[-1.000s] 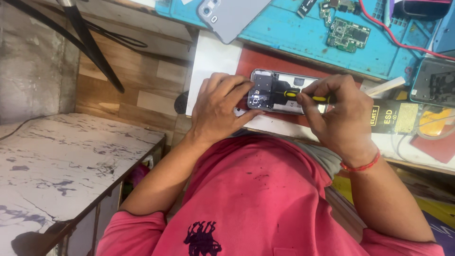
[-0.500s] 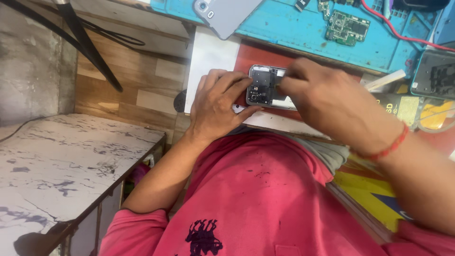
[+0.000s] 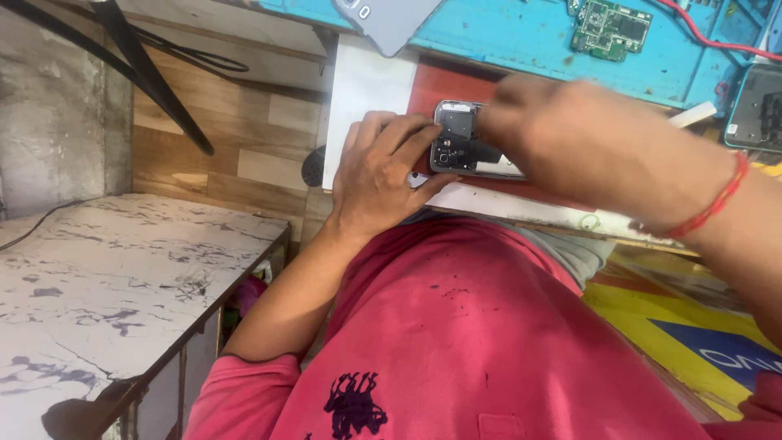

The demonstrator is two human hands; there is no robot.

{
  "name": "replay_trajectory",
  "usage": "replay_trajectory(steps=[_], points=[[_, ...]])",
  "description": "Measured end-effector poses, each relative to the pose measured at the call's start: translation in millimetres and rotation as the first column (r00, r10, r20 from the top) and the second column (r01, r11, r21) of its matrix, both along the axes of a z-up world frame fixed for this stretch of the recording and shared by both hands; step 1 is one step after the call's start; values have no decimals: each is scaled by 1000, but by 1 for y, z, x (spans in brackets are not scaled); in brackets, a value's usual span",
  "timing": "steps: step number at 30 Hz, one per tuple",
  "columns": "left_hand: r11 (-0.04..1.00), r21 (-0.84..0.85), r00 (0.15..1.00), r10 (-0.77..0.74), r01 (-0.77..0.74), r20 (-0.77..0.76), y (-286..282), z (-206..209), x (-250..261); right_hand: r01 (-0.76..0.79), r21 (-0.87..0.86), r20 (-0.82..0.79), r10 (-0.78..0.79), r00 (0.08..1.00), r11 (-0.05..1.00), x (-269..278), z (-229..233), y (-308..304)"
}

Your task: The person disassembles a smartphone by removing the back cover and using a screwdriver to unscrew internal components. They manipulate the phone's internal parts and battery while working at a cluttered desk.

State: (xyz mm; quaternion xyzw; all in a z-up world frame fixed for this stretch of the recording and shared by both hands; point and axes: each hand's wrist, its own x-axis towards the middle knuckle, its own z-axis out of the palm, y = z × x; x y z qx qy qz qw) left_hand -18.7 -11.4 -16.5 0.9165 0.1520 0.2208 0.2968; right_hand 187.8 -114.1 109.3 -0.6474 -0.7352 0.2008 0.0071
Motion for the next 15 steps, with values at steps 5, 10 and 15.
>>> replay_trajectory(steps=[5,10,15], points=[[1000,5,1000,-3,3,1,0,-2,-1,118,-65,97,-112,989,991,1,-3,-5],[998,-62,993,26,-19,115,-12,5,-6,214,-17,36,-213,976,977,6,-8,-8],[712,-315,692,-326,628,644,-39,65,-13,288,-73,-11,-290,957,955,11,-5,-5]])
